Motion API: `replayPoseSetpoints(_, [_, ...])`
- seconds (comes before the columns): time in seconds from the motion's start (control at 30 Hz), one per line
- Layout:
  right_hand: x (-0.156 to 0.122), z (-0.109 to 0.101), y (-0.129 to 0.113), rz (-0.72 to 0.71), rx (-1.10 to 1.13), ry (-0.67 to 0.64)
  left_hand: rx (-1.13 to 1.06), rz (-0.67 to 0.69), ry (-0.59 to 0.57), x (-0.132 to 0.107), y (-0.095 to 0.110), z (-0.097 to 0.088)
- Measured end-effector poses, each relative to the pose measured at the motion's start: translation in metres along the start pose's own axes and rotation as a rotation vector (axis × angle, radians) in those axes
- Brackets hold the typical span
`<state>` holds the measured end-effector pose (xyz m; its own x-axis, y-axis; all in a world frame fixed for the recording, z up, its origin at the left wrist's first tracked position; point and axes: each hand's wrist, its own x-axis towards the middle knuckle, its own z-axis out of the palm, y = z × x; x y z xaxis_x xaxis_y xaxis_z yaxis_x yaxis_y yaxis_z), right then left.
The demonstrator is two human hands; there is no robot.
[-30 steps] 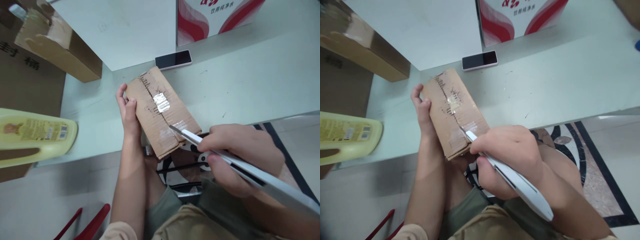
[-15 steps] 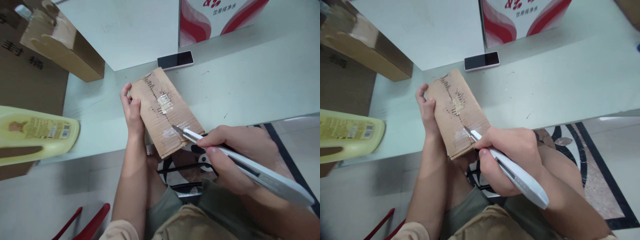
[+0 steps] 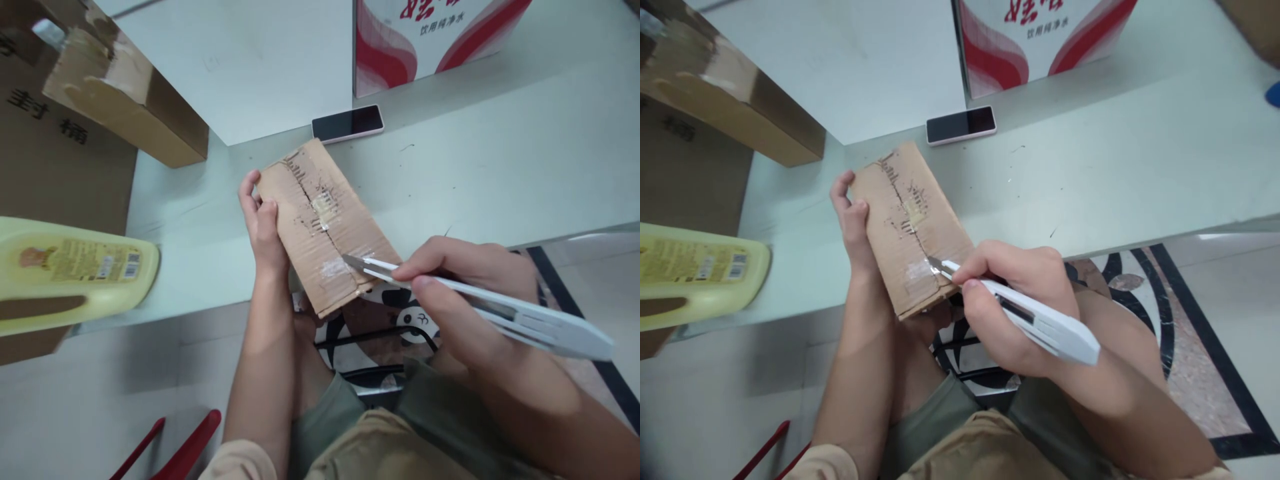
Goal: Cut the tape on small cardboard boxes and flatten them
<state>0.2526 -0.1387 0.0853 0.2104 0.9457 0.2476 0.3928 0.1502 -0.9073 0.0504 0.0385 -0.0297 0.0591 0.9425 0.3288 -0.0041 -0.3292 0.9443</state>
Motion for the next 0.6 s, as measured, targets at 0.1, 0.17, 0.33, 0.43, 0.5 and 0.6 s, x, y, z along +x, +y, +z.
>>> replayPoseSetpoints(0.1, [0.005, 0.003, 0.000, -0.010, 0.001, -0.069, -0.010, 0.009, 0.010, 0.002, -0.002, 0.000])
replayPoseSetpoints(0.17, [0.008, 0.003, 0.000, 0.007, 0.001, -0.127, -0.021, 0.016, 0.023, 0.003, -0.001, 0.001])
replayPoseSetpoints(0.33, [0.005, -0.007, 0.000, 0.033, 0.000, -0.070, -0.062, -0.021, 0.061, 0.000, 0.008, 0.010])
replayPoseSetpoints(0.43, [0.003, -0.009, -0.001, 0.026, -0.018, -0.044, -0.054, -0.047, 0.080, -0.002, 0.012, 0.014])
replayPoseSetpoints(0.5, [0.006, -0.007, 0.000, -0.005, -0.007, -0.092, -0.057, -0.052, 0.080, -0.003, 0.013, 0.015])
replayPoseSetpoints(0.6, [0.010, -0.003, 0.002, -0.035, 0.005, -0.195, -0.061, -0.055, 0.074, -0.001, 0.012, 0.014])
